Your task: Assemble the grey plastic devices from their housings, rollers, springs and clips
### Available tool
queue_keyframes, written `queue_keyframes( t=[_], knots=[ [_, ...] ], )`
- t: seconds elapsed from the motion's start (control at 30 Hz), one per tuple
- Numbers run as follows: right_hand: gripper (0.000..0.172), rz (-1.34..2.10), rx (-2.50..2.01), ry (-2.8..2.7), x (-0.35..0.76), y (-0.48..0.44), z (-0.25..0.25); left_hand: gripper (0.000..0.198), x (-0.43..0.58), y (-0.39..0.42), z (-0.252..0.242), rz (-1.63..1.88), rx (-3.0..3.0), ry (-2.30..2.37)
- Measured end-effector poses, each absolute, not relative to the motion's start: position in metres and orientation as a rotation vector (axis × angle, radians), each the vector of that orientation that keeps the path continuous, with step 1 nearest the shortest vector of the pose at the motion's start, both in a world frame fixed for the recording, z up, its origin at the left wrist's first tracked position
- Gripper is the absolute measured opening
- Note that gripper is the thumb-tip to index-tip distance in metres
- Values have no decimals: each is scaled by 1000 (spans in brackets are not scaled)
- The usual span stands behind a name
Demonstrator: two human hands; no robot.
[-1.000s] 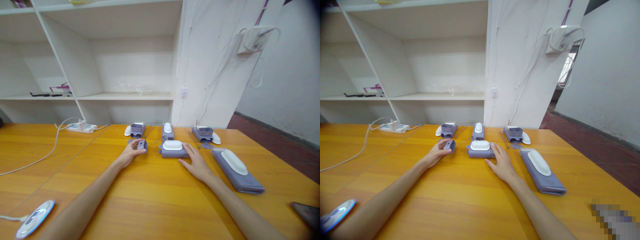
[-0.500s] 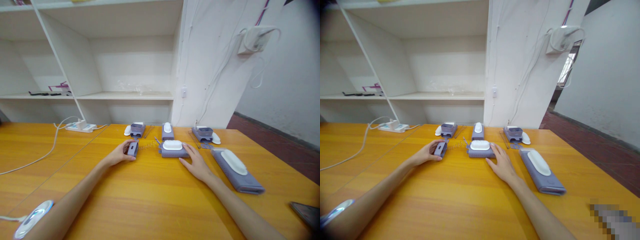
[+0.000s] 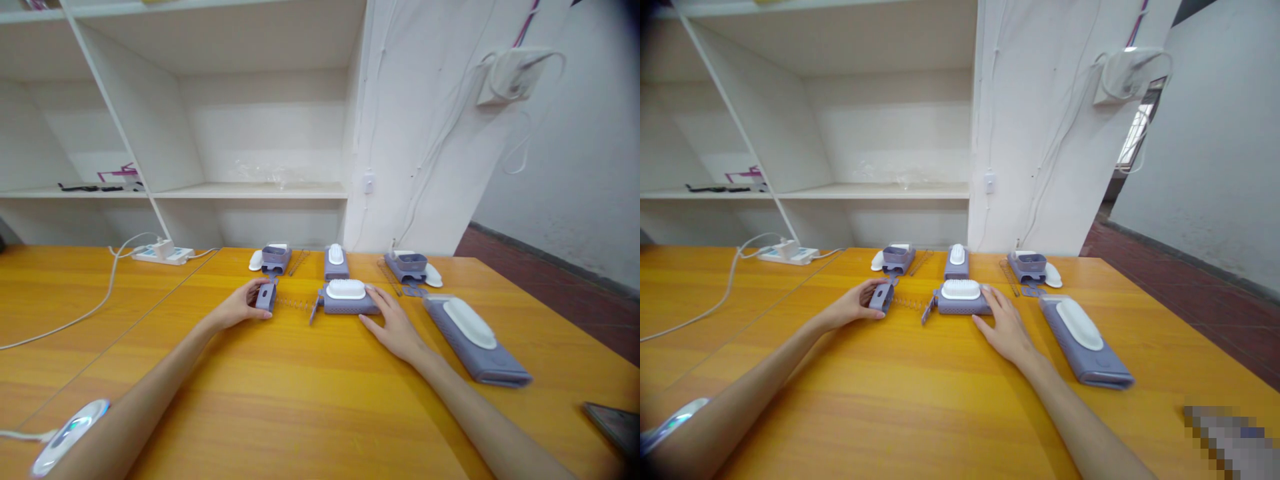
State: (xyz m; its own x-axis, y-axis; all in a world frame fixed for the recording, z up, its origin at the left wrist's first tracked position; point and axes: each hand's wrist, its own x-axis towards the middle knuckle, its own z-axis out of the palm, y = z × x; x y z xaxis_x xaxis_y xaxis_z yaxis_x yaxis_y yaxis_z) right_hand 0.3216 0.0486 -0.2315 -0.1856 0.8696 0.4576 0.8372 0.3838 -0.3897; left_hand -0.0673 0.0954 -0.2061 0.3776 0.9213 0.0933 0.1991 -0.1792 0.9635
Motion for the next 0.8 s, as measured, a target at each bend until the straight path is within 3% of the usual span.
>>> queue_keyframes(
  t=[0.8],
  knots=[
    [60,78,-1425,-2011,322,48,-231,75,-57,95,-204,987,1611,1012]
  ],
)
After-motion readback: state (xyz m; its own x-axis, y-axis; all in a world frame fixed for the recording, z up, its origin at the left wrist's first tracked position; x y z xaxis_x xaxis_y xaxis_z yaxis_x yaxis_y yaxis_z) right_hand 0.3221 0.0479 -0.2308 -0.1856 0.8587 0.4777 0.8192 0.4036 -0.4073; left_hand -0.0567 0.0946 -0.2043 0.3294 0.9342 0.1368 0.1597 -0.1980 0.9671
